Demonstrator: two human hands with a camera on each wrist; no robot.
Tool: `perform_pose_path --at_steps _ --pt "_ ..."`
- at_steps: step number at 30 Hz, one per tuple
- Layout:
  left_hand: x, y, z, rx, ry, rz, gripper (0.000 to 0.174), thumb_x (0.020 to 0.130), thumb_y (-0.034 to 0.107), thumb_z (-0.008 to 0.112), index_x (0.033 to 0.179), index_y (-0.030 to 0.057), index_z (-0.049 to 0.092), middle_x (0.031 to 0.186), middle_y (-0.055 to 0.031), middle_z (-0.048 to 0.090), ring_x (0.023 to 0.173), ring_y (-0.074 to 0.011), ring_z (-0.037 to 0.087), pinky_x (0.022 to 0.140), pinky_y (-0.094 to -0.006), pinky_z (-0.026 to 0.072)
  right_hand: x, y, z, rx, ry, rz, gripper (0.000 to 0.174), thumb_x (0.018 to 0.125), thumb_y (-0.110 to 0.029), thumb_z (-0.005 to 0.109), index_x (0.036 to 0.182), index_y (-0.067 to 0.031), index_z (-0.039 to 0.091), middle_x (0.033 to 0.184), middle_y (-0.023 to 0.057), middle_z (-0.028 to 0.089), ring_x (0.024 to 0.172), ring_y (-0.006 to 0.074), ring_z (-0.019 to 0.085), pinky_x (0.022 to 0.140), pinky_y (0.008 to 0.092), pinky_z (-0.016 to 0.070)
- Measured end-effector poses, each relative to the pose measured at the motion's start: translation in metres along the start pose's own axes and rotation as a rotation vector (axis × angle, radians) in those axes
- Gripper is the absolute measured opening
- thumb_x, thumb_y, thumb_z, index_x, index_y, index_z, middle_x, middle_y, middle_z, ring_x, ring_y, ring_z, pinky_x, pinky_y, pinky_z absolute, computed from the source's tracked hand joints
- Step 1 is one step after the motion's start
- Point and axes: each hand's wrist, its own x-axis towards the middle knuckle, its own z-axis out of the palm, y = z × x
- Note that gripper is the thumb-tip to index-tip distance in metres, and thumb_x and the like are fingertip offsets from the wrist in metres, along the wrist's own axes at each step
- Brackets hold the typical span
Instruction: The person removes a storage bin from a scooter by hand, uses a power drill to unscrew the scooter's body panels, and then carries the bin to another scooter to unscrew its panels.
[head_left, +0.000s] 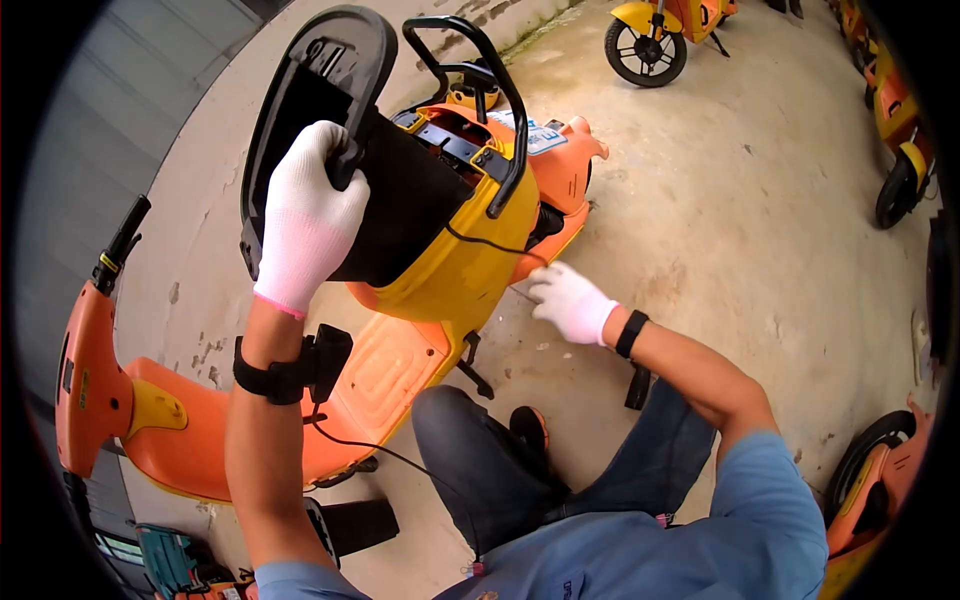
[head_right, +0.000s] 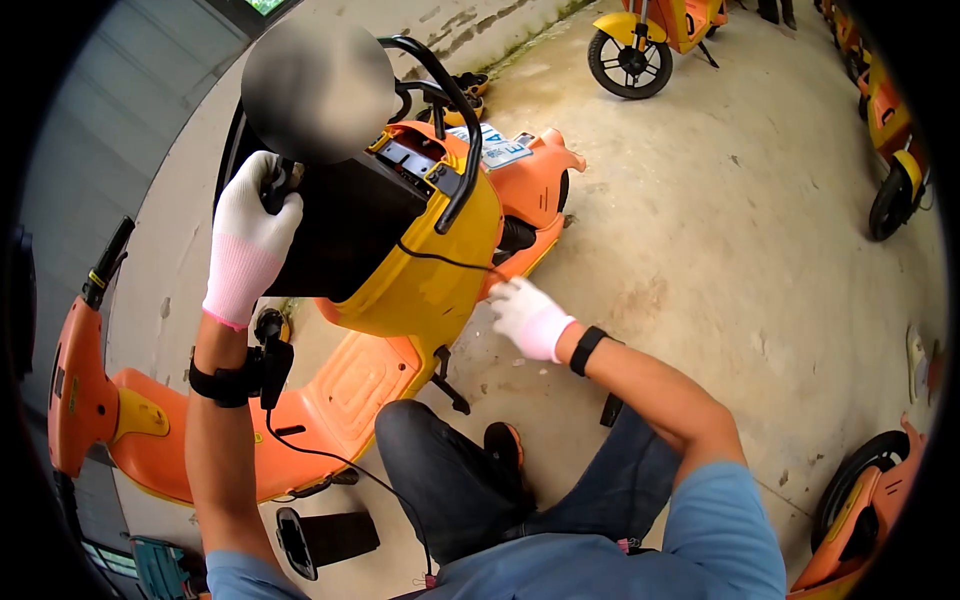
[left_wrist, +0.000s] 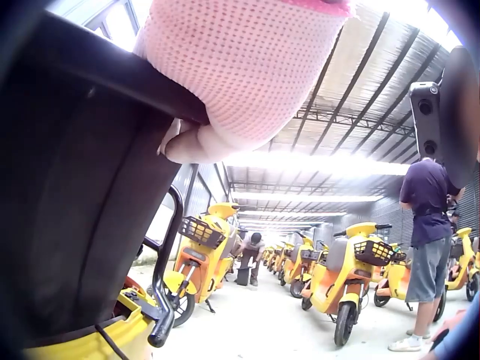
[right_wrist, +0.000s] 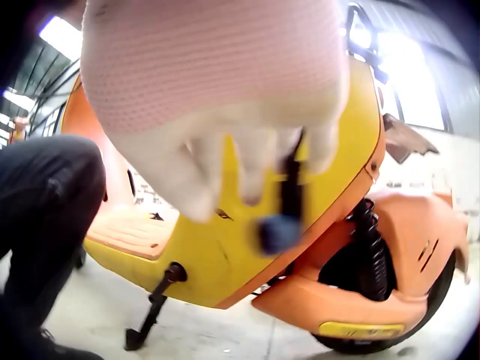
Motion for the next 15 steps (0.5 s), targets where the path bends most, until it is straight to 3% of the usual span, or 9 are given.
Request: perform_pose_path --at_steps 2,3,6,8,10,11,14,15 --pt "-0.004 0.006 0.001 0.016 0.020 0.041 0.020 0.077 -0.003 0.060 0.096 -0.0030 0.054 0.082 -0.0212 0.055 0.078 -0.0382 0.058 0.073 -0.0376 0.0486 -0.010 0.002 -0.005 0.086 0.161 0.063 0.022 0.077 -0.022 0.071 0.097 -0.0125 0.075 0.113 0.0060 0.068 0.119 0.0257 0.055 0.106 0.0432 0.0398" --pt "-0.006 0.007 0.005 0.014 0.039 0.083 0.014 0.083 0.001 0.058 0.096 -0.0024 0.054 0.077 -0.0131 0.049 0.069 -0.0220 0.049 0.070 -0.0319 0.0456 -0.008 0.003 -0.024 0.291 0.181 0.112 0.025 0.080 -0.022 0.070 0.102 -0.0107 0.074 0.117 0.0072 0.067 0.117 0.0256 0.058 0.101 0.0433 0.0443" --pt "-0.015 0.024 0.013 0.024 0.030 0.164 0.019 0.078 -0.004 0.059 0.097 -0.0032 0.054 0.084 -0.0182 0.052 0.074 -0.0330 0.054 0.072 -0.0350 0.0470 0.008 0.008 -0.138 1.026 0.361 0.431 0.042 0.090 -0.034 0.069 0.124 -0.0087 0.065 0.124 0.0100 0.064 0.108 0.0226 0.064 0.084 0.0384 0.0556" --pt "-0.027 0.035 0.022 0.041 0.034 0.219 0.024 0.073 -0.008 0.060 0.096 -0.0037 0.054 0.095 -0.0198 0.055 0.082 -0.0412 0.056 0.075 -0.0390 0.0487 0.013 0.027 -0.192 1.562 0.536 0.372 0.063 0.093 -0.048 0.065 0.138 -0.0053 0.052 0.126 0.0141 0.062 0.106 0.0206 0.065 0.079 0.0333 0.0568" --pt "-0.034 0.042 0.031 0.096 0.084 0.196 0.026 0.072 -0.009 0.061 0.097 -0.0030 0.055 0.099 -0.0201 0.057 0.088 -0.0426 0.058 0.076 -0.0416 0.0494 0.021 0.029 -0.227 1.594 0.522 0.317 0.080 0.099 -0.056 0.051 0.149 0.0038 0.031 0.135 0.0227 0.055 0.108 0.0263 0.065 0.081 0.0334 0.0595" --pt "-0.036 0.043 0.031 0.105 0.092 0.202 0.028 0.070 -0.010 0.060 0.097 -0.0029 0.056 0.102 -0.0204 0.059 0.092 -0.0430 0.059 0.076 -0.0438 0.0497 0.029 0.026 -0.234 1.615 0.388 0.349 0.087 0.098 -0.063 0.045 0.149 0.0054 0.030 0.137 0.0255 0.052 0.107 0.0278 0.065 0.081 0.0354 0.0604" --pt "-0.040 0.049 0.038 0.166 0.129 0.156 0.034 0.068 -0.010 0.057 0.101 -0.0025 0.056 0.106 -0.0197 0.059 0.095 -0.0412 0.059 0.081 -0.0444 0.0501 0.053 0.007 -0.235 1.654 0.176 0.462 0.072 0.098 -0.056 0.052 0.140 0.0015 0.046 0.128 0.0223 0.058 0.096 0.0276 0.068 0.071 0.0340 0.0620" --pt "-0.042 0.053 0.037 0.165 0.084 0.119 0.037 0.068 -0.009 0.058 0.104 -0.0015 0.055 0.109 -0.0188 0.059 0.097 -0.0398 0.058 0.083 -0.0441 0.0497 0.066 0.008 -0.236 1.720 0.121 0.485 0.070 0.092 -0.058 0.062 0.130 0.0001 0.053 0.125 0.0202 0.059 0.095 0.0293 0.070 0.071 0.0353 0.0607"
